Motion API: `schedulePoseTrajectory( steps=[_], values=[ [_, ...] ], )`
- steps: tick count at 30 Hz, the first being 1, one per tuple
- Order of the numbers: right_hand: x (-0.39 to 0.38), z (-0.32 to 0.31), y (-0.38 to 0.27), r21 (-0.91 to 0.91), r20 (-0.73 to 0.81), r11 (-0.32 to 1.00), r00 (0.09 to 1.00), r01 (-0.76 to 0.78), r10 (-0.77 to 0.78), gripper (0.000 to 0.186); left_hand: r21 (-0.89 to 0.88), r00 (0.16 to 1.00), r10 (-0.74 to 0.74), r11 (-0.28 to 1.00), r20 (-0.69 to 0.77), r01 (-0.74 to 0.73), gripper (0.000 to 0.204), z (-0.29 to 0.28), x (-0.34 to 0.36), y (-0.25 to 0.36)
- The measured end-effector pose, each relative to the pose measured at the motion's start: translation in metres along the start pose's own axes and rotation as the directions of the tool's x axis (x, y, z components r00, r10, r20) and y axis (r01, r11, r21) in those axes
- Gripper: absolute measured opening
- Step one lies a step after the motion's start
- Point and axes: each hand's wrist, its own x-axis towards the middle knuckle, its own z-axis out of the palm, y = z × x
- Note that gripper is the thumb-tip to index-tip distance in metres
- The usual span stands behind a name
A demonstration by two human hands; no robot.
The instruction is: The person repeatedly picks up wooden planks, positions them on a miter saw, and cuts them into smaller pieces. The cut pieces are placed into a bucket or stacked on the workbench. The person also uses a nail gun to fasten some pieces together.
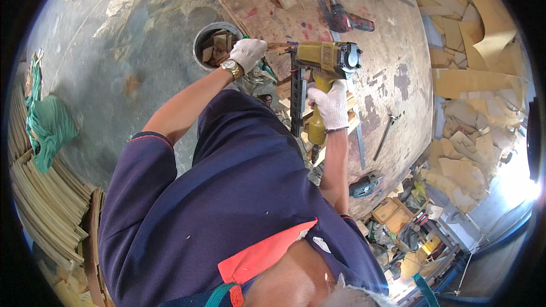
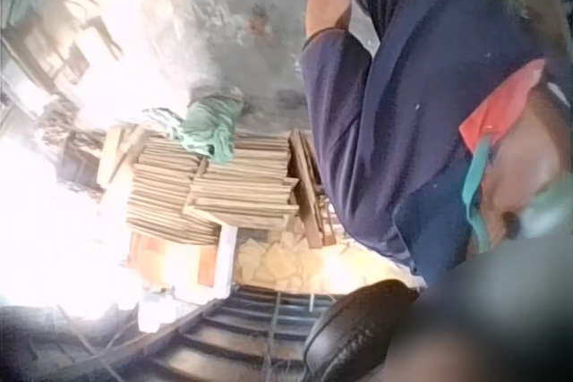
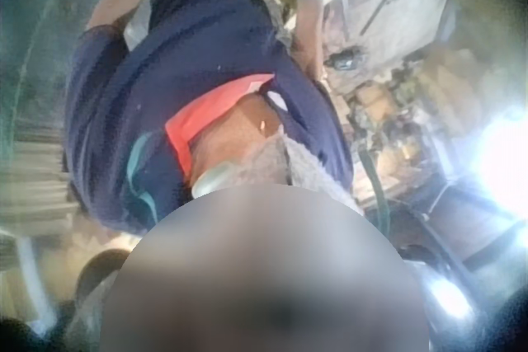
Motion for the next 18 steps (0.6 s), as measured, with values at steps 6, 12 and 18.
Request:
schedulePoseTrajectory(
  steps=[6,12,18],
  values=[
    [0.010,0.012,-0.002,-0.031,0.032,0.999,0.999,0.014,-0.013,0.027,-0.038,0.999,0.023,0.999,0.043,-0.022,0.018,-0.001,0.006,-0.005],
    [0.018,0.018,0.005,-0.057,0.039,0.998,0.999,-0.008,0.010,0.030,-0.024,0.999,0.028,0.999,0.028,-0.027,0.016,0.003,0.002,-0.003],
    [0.024,0.021,0.003,-0.164,0.047,0.986,0.999,0.017,-0.009,0.029,-0.017,0.998,0.070,0.997,0.002,-0.070,0.015,0.002,0.001,-0.004]
  ],
)
